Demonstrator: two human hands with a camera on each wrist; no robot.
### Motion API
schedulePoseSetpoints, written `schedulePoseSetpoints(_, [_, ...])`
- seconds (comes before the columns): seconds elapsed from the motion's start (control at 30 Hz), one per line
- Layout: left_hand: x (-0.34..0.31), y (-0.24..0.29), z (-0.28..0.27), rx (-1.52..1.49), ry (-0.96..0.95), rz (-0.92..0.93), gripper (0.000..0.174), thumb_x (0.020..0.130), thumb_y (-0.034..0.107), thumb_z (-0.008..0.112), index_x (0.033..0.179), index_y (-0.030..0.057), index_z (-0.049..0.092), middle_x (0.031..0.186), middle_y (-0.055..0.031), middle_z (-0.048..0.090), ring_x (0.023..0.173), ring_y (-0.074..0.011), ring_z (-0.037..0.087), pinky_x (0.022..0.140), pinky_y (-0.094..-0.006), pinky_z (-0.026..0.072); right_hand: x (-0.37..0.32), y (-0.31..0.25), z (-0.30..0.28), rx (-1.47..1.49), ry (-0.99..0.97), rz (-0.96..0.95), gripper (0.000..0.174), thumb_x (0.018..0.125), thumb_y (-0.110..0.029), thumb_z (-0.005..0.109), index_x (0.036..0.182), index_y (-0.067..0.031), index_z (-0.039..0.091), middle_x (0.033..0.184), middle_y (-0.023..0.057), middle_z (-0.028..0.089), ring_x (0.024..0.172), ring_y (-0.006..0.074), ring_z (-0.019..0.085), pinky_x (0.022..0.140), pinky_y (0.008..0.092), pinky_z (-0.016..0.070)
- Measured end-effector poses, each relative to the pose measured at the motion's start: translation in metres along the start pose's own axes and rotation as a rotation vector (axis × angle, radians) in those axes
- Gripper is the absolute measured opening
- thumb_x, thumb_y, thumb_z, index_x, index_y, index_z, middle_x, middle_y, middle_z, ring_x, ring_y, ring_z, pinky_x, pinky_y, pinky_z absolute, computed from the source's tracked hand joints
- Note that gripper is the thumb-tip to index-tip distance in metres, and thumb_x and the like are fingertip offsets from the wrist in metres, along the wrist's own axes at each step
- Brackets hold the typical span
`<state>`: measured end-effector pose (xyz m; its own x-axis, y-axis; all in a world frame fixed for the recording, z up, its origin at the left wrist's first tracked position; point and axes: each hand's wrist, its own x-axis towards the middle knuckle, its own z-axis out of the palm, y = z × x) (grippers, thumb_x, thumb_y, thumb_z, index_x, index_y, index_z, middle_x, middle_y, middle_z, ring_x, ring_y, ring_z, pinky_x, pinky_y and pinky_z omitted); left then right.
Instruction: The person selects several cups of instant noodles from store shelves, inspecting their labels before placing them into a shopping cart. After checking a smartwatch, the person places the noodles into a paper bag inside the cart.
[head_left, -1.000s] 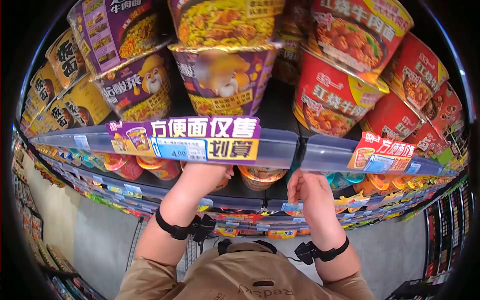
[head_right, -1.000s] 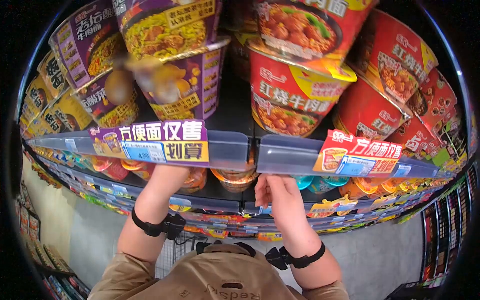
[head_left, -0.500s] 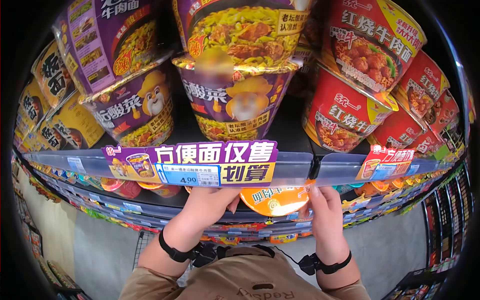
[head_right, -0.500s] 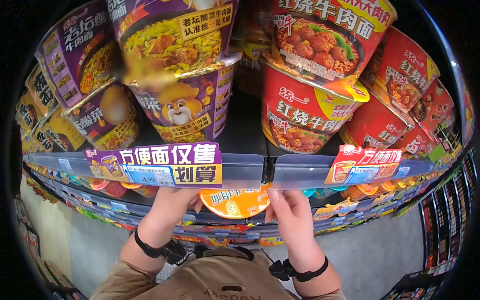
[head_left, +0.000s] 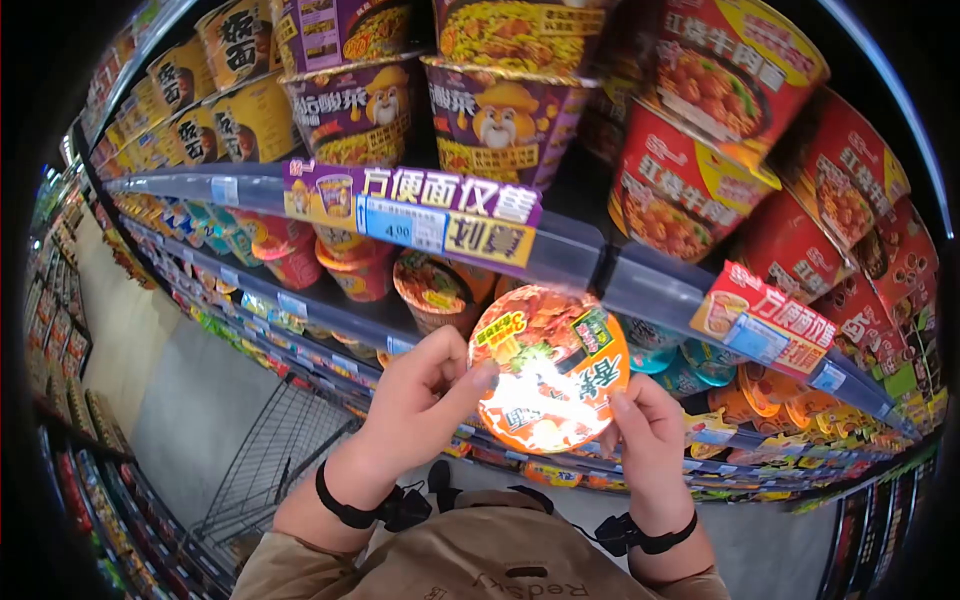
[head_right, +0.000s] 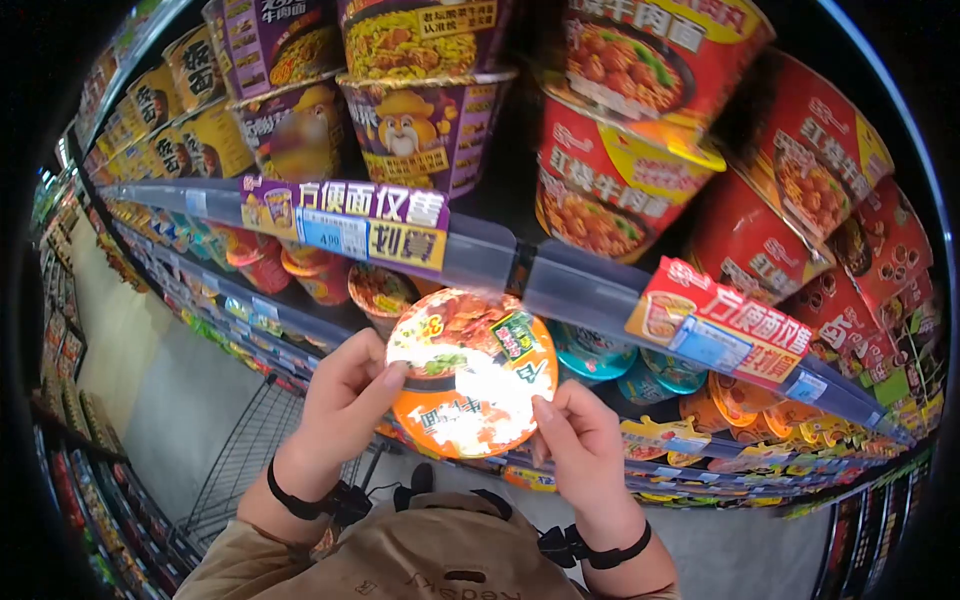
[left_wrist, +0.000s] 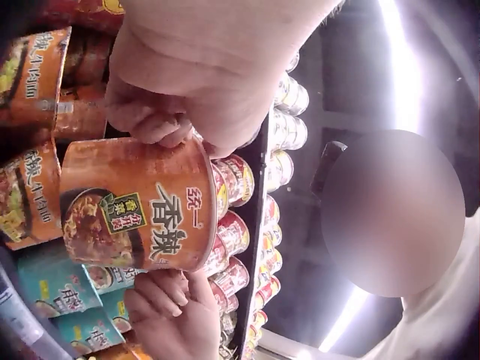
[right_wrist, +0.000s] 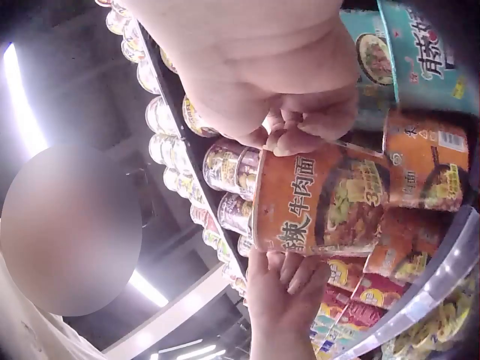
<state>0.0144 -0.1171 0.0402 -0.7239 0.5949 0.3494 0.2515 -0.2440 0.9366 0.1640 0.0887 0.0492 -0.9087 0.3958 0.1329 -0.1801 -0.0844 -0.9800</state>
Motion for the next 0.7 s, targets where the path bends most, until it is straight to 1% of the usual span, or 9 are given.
schedulePoseSetpoints(0.03, [-0.014, 0.004, 0.003, 0.123, 0.046, -0.023, 0.029, 0.100, 0.013, 0.065, 0.079, 0.0070, 0.046, 0.065, 0.0041, 0.048, 0.061, -0.0033, 0.037, 0.053, -0.0257, 0.0305, -0.008, 0.003, -0.006, 0.022, -0.037, 0.022, 0.022, 0.105, -0.013, 0.057, 0.084, -0.0066, 0.053, 0.065, -0.0014, 0.055, 0.056, 0.0033, 0.048, 0.052, 0.0211, 0.0362])
schedulePoseSetpoints(0.13, [-0.059, -0.001, 0.020, 0.184, 0.124, 0.011, 0.034, 0.100, 0.013, 0.064, 0.073, 0.0047, 0.046, 0.062, 0.0036, 0.044, 0.060, -0.0053, 0.035, 0.052, -0.0270, 0.0296, -0.030, 0.016, -0.023, -0.058, -0.159, 0.081, 0.023, 0.105, -0.014, 0.057, 0.084, -0.0063, 0.053, 0.065, -0.0019, 0.054, 0.058, 0.0027, 0.048, 0.053, 0.0210, 0.0359])
schedulePoseSetpoints(0.2, [-0.088, 0.007, 0.032, 0.232, 0.166, -0.055, 0.039, 0.101, 0.015, 0.063, 0.069, 0.0018, 0.046, 0.060, 0.0046, 0.042, 0.060, -0.0050, 0.034, 0.052, -0.0273, 0.0293, -0.045, 0.027, -0.032, -0.071, -0.234, 0.151, 0.023, 0.105, -0.015, 0.057, 0.084, -0.0060, 0.053, 0.066, -0.0024, 0.054, 0.059, 0.0024, 0.049, 0.053, 0.0209, 0.0368])
schedulePoseSetpoints(0.27, [-0.117, -0.002, 0.037, 0.153, 0.216, -0.284, 0.041, 0.102, 0.017, 0.062, 0.069, -0.0004, 0.048, 0.060, 0.0054, 0.040, 0.061, -0.0045, 0.032, 0.052, -0.0278, 0.0291, -0.057, 0.041, -0.036, -0.094, -0.343, 0.187, 0.024, 0.105, -0.016, 0.058, 0.084, -0.0060, 0.053, 0.068, -0.0029, 0.054, 0.059, 0.0024, 0.049, 0.054, 0.0209, 0.0385])
schedulePoseSetpoints(0.4, [-0.175, -0.025, 0.040, 0.187, 0.282, -0.448, 0.042, 0.104, 0.022, 0.062, 0.070, -0.0005, 0.052, 0.061, 0.0061, 0.038, 0.064, -0.0039, 0.030, 0.053, -0.0273, 0.0281, -0.083, 0.070, -0.036, -0.188, -0.468, 0.310, 0.025, 0.105, -0.019, 0.059, 0.084, -0.0058, 0.053, 0.068, -0.0032, 0.054, 0.061, 0.0028, 0.052, 0.054, 0.0215, 0.0416])
schedulePoseSetpoints(0.47, [-0.198, -0.022, 0.043, 0.257, 0.307, -0.493, 0.042, 0.103, 0.024, 0.062, 0.070, -0.0008, 0.055, 0.058, 0.0061, 0.041, 0.060, -0.0026, 0.035, 0.051, -0.0268, 0.0304, -0.095, 0.094, -0.037, -0.210, -0.498, 0.312, 0.027, 0.105, -0.021, 0.059, 0.084, -0.0054, 0.052, 0.068, -0.0025, 0.054, 0.061, 0.0041, 0.053, 0.055, 0.0225, 0.0435])
schedulePoseSetpoints(0.53, [-0.220, -0.021, 0.044, 0.251, 0.328, -0.634, 0.041, 0.102, 0.025, 0.063, 0.071, -0.0009, 0.059, 0.056, 0.0053, 0.048, 0.055, -0.0034, 0.043, 0.049, -0.0269, 0.0346, -0.105, 0.107, -0.031, -0.235, -0.541, 0.342, 0.027, 0.105, -0.022, 0.059, 0.084, -0.0054, 0.052, 0.068, -0.0018, 0.054, 0.060, 0.0053, 0.053, 0.056, 0.0235, 0.0449])
schedulePoseSetpoints(0.57, [-0.234, -0.030, 0.043, 0.303, 0.362, -0.608, 0.039, 0.101, 0.027, 0.064, 0.073, -0.0002, 0.063, 0.055, 0.0020, 0.053, 0.052, -0.0059, 0.050, 0.048, -0.0278, 0.0386, -0.109, 0.112, -0.028, -0.265, -0.558, 0.379, 0.027, 0.105, -0.024, 0.059, 0.086, -0.0041, 0.055, 0.068, 0.0006, 0.058, 0.060, 0.0079, 0.057, 0.057, 0.0257, 0.0473])
schedulePoseSetpoints(0.7, [-0.269, -0.041, 0.032, 0.508, 0.378, -0.584, 0.036, 0.101, 0.027, 0.064, 0.076, 0.0005, 0.062, 0.055, -0.0030, 0.056, 0.052, -0.0067, 0.051, 0.049, -0.0296, 0.0401, -0.119, 0.131, -0.009, -0.472, -0.711, 0.382, 0.025, 0.105, -0.022, 0.058, 0.090, -0.0024, 0.058, 0.071, 0.0011, 0.061, 0.065, 0.0090, 0.060, 0.062, 0.0263, 0.0510])
